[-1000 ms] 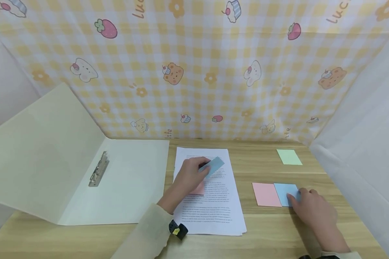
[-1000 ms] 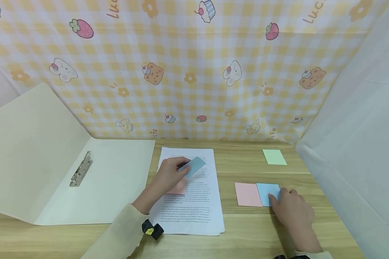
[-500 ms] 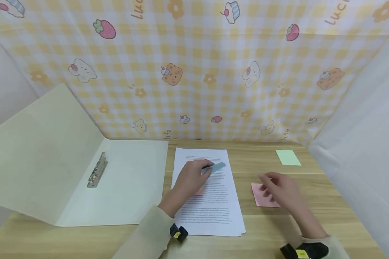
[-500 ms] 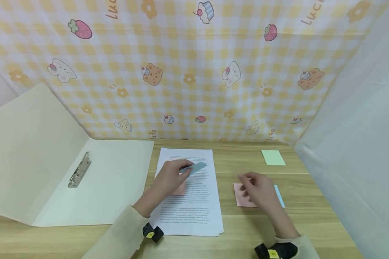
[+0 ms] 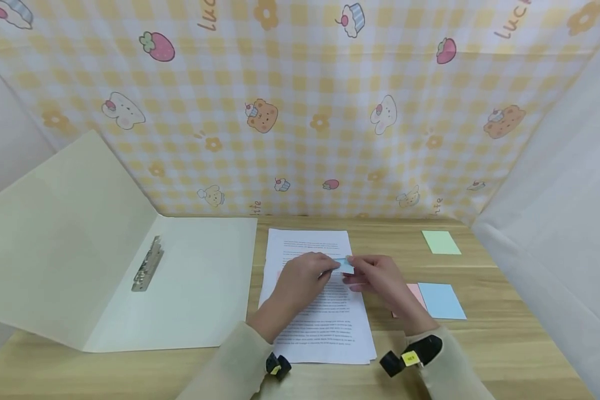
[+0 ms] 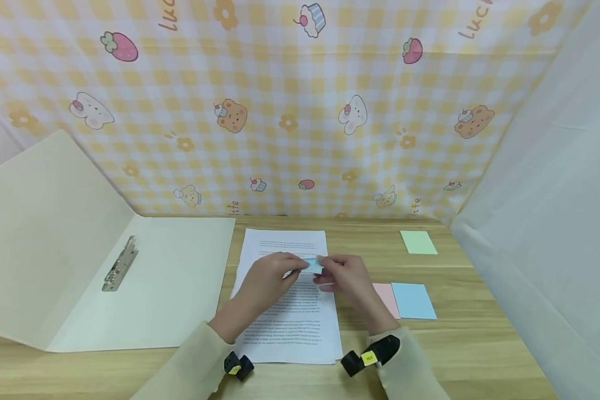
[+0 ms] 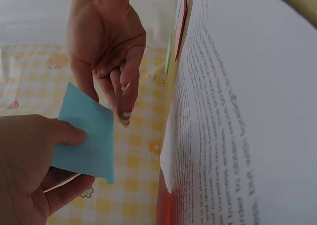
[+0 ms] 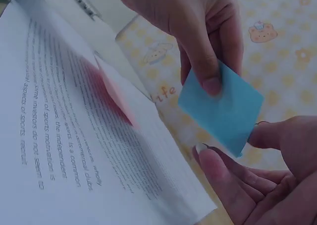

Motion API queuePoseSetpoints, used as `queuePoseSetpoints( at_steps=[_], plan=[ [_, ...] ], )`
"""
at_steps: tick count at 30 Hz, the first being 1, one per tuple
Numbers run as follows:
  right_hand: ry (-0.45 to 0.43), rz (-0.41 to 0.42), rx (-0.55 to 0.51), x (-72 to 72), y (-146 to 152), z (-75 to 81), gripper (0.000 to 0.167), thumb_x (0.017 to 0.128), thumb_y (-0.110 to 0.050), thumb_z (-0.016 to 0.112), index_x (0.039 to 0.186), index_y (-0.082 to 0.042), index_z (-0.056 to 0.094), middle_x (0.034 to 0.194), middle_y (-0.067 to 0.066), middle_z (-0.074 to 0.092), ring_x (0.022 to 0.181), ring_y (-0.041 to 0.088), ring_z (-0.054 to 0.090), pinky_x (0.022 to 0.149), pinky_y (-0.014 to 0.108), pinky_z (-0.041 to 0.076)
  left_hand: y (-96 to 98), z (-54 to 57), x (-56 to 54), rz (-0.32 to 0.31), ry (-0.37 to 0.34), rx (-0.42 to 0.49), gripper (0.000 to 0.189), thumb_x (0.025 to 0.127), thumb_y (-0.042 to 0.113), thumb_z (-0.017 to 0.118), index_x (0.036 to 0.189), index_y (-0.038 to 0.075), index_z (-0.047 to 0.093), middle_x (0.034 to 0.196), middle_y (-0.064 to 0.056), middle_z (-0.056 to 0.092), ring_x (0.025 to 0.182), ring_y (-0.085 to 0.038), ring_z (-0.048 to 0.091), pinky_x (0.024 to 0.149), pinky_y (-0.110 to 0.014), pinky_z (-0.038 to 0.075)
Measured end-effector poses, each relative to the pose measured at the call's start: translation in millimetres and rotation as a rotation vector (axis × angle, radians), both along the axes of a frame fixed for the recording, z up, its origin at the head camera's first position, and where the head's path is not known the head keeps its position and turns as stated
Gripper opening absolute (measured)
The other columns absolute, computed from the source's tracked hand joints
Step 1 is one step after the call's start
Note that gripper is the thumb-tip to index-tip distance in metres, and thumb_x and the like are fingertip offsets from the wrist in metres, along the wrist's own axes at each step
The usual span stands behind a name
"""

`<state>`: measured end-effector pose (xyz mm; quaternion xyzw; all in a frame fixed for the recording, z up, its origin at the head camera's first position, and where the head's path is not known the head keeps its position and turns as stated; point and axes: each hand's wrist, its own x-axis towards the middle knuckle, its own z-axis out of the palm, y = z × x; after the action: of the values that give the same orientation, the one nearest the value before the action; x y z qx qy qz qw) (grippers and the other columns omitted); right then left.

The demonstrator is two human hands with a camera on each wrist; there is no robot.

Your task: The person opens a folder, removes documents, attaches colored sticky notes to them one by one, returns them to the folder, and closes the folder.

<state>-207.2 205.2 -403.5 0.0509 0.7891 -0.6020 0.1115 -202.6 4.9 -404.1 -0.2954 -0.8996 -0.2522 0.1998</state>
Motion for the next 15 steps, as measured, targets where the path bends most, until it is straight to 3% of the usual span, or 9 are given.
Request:
queuePoseSetpoints(
  at_steps=[5, 8, 11, 13, 15],
  plan=[
    [0.035, -0.042, -0.005, -7.6, -6.8, -6.2, 0.036, 0.101, -0.024, 0.062, 0.124, 0.003, 0.068, 0.093, 0.012, 0.069, 0.089, 0.02, 0.077, 0.077, 0.032, 0.063, -0.2, -0.2, -0.2, -0.017, 0.01, -0.021, 0.017, 0.091, 0.012, 0.075, 0.105, 0.018, 0.081, 0.102, 0.005, 0.08, 0.096, -0.011, 0.075, 0.082, -0.026, 0.061],
    [0.05, -0.063, -0.006, -9.7, -9.1, -7.9, 0.035, 0.102, -0.022, 0.061, 0.125, 0.004, 0.067, 0.104, 0.017, 0.072, 0.087, 0.017, 0.074, 0.076, 0.029, 0.063, -0.8, -0.3, -0.3, -0.039, 0.012, -0.045, 0.016, 0.091, 0.017, 0.076, 0.106, 0.018, 0.081, 0.102, 0.005, 0.08, 0.096, -0.011, 0.075, 0.082, -0.025, 0.061],
    [0.065, -0.078, 0.008, -10.4, -9.8, -9.1, 0.035, 0.102, -0.023, 0.06, 0.125, 0.003, 0.067, 0.112, 0.02, 0.071, 0.084, 0.014, 0.07, 0.073, 0.026, 0.062, -1.4, -1.7, -1.0, -0.06, 0.018, -0.055, 0.02, 0.091, 0.031, 0.076, 0.105, 0.018, 0.081, 0.1, 0.006, 0.08, 0.094, -0.01, 0.075, 0.081, -0.026, 0.06],
    [0.069, -0.09, 0.011, -10.6, -9.4, -10.9, 0.035, 0.102, -0.023, 0.06, 0.124, 0.002, 0.068, 0.111, 0.019, 0.071, 0.082, 0.012, 0.069, 0.071, 0.025, 0.062, -1.4, -2.7, -2.0, -0.034, -0.005, -0.042, 0.024, 0.092, 0.039, 0.073, 0.102, 0.019, 0.081, 0.099, 0.007, 0.08, 0.094, -0.01, 0.074, 0.08, -0.027, 0.06],
    [0.07, -0.096, 0.016, -10.9, -8.1, -13.8, 0.034, 0.102, -0.024, 0.06, 0.124, 0.001, 0.069, 0.11, 0.018, 0.072, 0.082, 0.012, 0.069, 0.071, 0.024, 0.061, -1.4, -3.7, -3.5, 0.044, -0.055, -0.012, 0.028, 0.094, 0.043, 0.069, 0.102, 0.019, 0.081, 0.1, 0.005, 0.08, 0.095, -0.013, 0.074, 0.08, -0.03, 0.061]
  ],
)
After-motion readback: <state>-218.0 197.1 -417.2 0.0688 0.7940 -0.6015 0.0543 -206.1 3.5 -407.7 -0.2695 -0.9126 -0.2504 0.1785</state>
